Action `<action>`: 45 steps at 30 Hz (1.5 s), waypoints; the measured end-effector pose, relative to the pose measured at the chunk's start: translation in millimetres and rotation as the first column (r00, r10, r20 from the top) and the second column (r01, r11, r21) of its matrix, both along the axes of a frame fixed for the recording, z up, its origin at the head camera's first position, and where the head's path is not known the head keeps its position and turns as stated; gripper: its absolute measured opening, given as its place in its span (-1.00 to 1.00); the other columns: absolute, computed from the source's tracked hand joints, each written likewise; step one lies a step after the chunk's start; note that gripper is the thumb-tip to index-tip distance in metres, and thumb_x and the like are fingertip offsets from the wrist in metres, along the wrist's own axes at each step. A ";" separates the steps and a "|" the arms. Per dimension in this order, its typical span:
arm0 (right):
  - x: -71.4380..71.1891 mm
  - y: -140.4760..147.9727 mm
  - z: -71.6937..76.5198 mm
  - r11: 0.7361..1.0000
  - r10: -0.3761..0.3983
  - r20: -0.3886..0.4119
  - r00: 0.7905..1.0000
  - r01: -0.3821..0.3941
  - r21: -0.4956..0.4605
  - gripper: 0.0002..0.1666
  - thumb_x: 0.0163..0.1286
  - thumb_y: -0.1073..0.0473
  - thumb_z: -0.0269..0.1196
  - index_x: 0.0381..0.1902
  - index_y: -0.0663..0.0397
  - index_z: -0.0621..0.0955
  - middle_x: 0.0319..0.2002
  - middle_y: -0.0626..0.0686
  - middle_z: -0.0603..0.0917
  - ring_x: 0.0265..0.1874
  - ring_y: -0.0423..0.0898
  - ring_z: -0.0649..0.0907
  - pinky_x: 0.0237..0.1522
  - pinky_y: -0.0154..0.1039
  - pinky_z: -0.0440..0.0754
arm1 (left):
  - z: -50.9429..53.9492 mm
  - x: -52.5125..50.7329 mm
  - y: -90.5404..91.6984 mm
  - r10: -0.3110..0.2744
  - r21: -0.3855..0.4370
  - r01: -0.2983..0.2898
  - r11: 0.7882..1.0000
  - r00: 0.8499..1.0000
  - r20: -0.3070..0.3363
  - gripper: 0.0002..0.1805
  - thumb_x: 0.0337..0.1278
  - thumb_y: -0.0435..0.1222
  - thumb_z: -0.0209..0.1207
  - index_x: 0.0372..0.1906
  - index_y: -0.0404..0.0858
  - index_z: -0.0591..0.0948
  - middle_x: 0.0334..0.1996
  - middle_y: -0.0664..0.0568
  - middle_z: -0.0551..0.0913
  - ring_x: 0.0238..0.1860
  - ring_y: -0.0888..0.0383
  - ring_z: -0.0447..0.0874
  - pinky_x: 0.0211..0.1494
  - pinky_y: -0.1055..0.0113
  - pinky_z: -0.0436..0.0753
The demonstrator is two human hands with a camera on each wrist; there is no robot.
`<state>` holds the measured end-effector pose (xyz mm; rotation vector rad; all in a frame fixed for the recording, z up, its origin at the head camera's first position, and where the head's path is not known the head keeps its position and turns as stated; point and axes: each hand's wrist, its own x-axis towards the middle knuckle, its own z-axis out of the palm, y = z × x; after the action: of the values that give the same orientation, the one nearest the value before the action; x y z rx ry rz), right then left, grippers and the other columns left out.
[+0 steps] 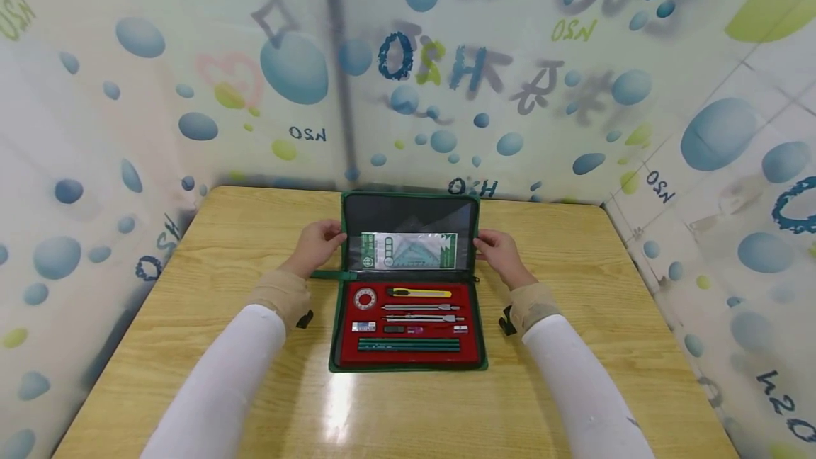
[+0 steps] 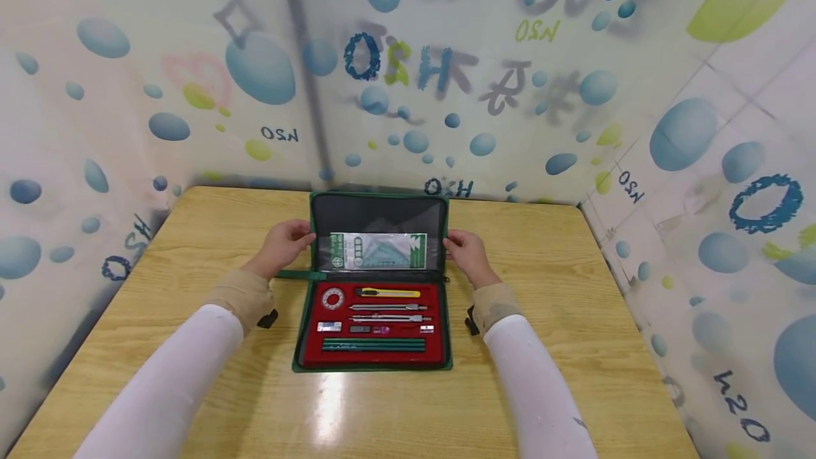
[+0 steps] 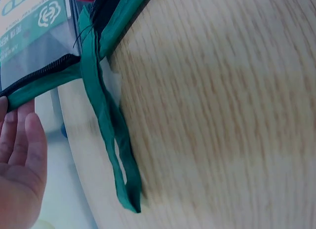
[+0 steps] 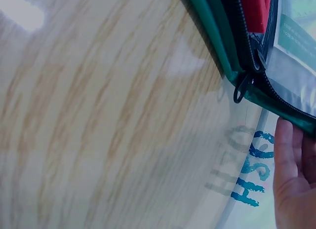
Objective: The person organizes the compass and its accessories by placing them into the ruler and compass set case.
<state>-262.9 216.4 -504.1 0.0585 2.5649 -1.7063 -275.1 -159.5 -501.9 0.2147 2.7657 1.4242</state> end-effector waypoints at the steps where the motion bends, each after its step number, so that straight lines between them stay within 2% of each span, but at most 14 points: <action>1: -0.2 -0.3 0.4 1.000 0.002 0.002 1.000 -0.002 0.002 -0.66 0.44 0.33 0.04 0.10 0.35 0.54 0.01 0.33 0.59 -0.07 0.08 0.62 -0.09 -0.09 0.66 | -0.6 -0.3 0.2 0.004 0.000 -0.004 1.000 1.000 -0.003 -0.64 0.29 -0.35 0.09 0.10 -0.50 0.49 -0.05 -0.36 0.57 0.01 -0.21 0.55 0.07 -0.01 0.55; 7: 0.4 2.9 4.5 0.997 0.057 0.009 0.998 -0.057 0.051 -0.62 0.46 0.28 0.01 0.15 0.35 0.50 0.07 0.34 0.56 0.01 0.16 0.59 -0.04 -0.07 0.64 | -0.1 1.2 -0.8 0.020 0.014 -0.019 1.000 0.998 -0.058 -0.67 0.25 -0.38 0.13 0.04 -0.51 0.52 -0.09 -0.36 0.58 -0.02 -0.23 0.57 0.07 -0.04 0.54; 14: 5.5 18.7 12.2 0.984 0.109 0.018 0.994 -0.110 0.140 -0.61 0.48 0.22 0.01 0.18 0.27 0.47 0.04 0.31 0.58 0.01 0.16 0.59 -0.01 -0.02 0.61 | 4.8 7.1 -0.4 -0.046 0.098 0.055 0.994 0.994 -0.095 -0.71 0.26 -0.45 0.08 0.05 -0.44 0.44 -0.01 -0.32 0.50 0.01 -0.22 0.55 0.04 -0.06 0.56; 20: 18.9 38.7 17.3 0.951 0.177 -0.012 0.984 -0.168 0.260 -0.62 0.47 0.20 0.04 0.16 0.26 0.50 0.01 0.28 0.62 0.02 0.15 0.58 0.00 0.01 0.59 | 26.8 30.8 -6.0 -0.123 0.211 0.142 0.967 0.987 -0.101 -0.71 0.23 -0.56 0.00 0.05 -0.42 0.45 -0.02 -0.32 0.50 0.07 -0.22 0.49 0.12 -0.10 0.51; 23: 28.0 49.1 17.0 0.924 0.207 -0.035 0.978 -0.183 0.337 -0.65 0.45 0.24 0.06 0.11 0.30 0.53 -0.03 0.28 0.64 -0.01 0.16 0.60 0.00 0.03 0.57 | 35.1 41.1 -13.7 -0.149 0.200 0.161 0.966 0.986 -0.073 -0.75 0.27 -0.58 -0.11 -0.06 -0.44 0.53 -0.02 -0.32 0.54 0.04 -0.12 0.51 0.12 -0.03 0.54; 25: 33.5 54.4 16.8 0.907 0.218 -0.038 0.975 -0.188 0.377 -0.66 0.44 0.25 0.07 0.08 0.31 0.54 -0.05 0.27 0.65 -0.03 0.17 0.61 0.00 0.05 0.57 | 31.5 42.5 -20.9 -0.176 0.181 0.179 0.967 0.984 -0.033 -0.70 0.32 -0.53 -0.17 -0.13 -0.41 0.60 -0.02 -0.28 0.58 0.01 -0.03 0.53 0.10 0.02 0.56; 28: 39.3 58.5 15.7 0.890 0.231 -0.029 0.972 -0.199 0.410 -0.68 0.42 0.26 0.09 0.05 0.30 0.57 -0.06 0.26 0.66 -0.06 0.17 0.62 -0.05 0.04 0.59 | 34.9 52.4 -25.5 -0.264 0.162 0.254 0.954 0.963 0.045 -0.64 0.38 -0.42 -0.21 -0.21 -0.37 0.64 -0.04 -0.23 0.61 -0.01 0.00 0.56 0.09 0.02 0.56; 30: 42.7 58.5 14.4 0.875 0.239 -0.012 0.971 -0.210 0.436 -0.69 0.41 0.24 0.11 0.03 0.27 0.58 -0.06 0.24 0.67 -0.07 0.16 0.61 -0.07 0.03 0.59 | 34.2 60.1 -25.5 -0.336 0.132 0.322 0.938 0.937 0.100 -0.68 0.39 -0.35 -0.13 -0.19 -0.28 0.67 -0.04 -0.17 0.63 0.02 -0.02 0.55 0.12 0.00 0.53; 33: 47.0 54.8 10.9 0.854 0.271 0.021 0.962 -0.251 0.456 -0.70 0.40 0.23 0.13 0.02 0.26 0.60 -0.06 0.22 0.67 -0.08 0.14 0.61 -0.06 0.02 0.59 | 28.1 71.7 -21.8 -0.439 -0.025 0.446 0.895 0.889 0.130 -0.77 0.31 -0.23 0.09 -0.07 -0.18 0.66 0.05 -0.08 0.58 0.14 -0.07 0.48 0.18 -0.05 0.48; 36: 50.2 48.6 7.2 0.839 0.298 0.046 0.953 -0.285 0.464 -0.70 0.39 0.22 0.14 0.01 0.24 0.60 -0.06 0.20 0.66 -0.09 0.11 0.61 -0.05 0.00 0.59 | 19.5 81.6 -13.4 -0.510 -0.263 0.521 0.812 0.853 0.114 -0.56 0.12 -0.15 0.27 0.10 -0.22 0.59 0.21 -0.10 0.46 0.27 -0.14 0.35 0.25 -0.09 0.41; 38: 51.4 44.0 6.0 0.835 0.311 0.047 0.949 -0.297 0.463 -0.70 0.39 0.22 0.14 0.01 0.24 0.60 -0.07 0.20 0.66 -0.10 0.11 0.62 -0.05 0.00 0.59 | 15.8 87.6 -6.5 -0.524 -0.397 0.519 0.757 0.845 0.104 -0.40 0.05 -0.13 0.32 0.20 -0.29 0.50 0.30 -0.15 0.36 0.33 -0.18 0.28 0.29 -0.07 0.37; 41: 52.2 38.6 4.8 0.829 0.316 0.041 0.948 -0.297 0.473 -0.71 0.38 0.23 0.16 -0.01 0.24 0.61 -0.11 0.20 0.67 -0.13 0.11 0.62 -0.07 0.01 0.59 | 13.6 94.9 3.7 -0.521 -0.521 0.497 0.693 0.846 0.114 -0.26 0.01 -0.13 0.34 0.29 -0.36 0.39 0.39 -0.20 0.23 0.38 -0.18 0.19 0.32 -0.02 0.36; 42: 52.2 37.2 4.6 0.825 0.316 0.042 0.948 -0.297 0.480 -0.72 0.37 0.24 0.16 -0.02 0.25 0.61 -0.12 0.19 0.67 -0.15 0.11 0.63 -0.08 0.00 0.59 | 13.7 96.8 6.4 -0.519 -0.543 0.493 0.680 0.846 0.120 -0.23 0.02 -0.12 0.34 0.31 -0.37 0.36 0.41 -0.22 0.20 0.40 -0.19 0.17 0.32 -0.01 0.35; 45: 52.4 32.8 2.7 0.807 0.314 0.074 0.946 -0.308 0.504 -0.74 0.34 0.26 0.18 -0.05 0.25 0.62 -0.18 0.17 0.67 -0.19 0.07 0.64 -0.13 -0.05 0.61 | 14.6 100.5 12.2 -0.490 -0.544 0.495 0.677 0.855 0.169 -0.13 -0.02 -0.03 0.34 0.35 -0.36 0.30 0.45 -0.19 0.11 0.45 -0.17 0.05 0.36 -0.02 0.30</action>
<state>-210.5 249.2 -501.3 -0.3339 2.7651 -0.8877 -174.7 -147.3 -487.3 0.8459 2.6592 0.4314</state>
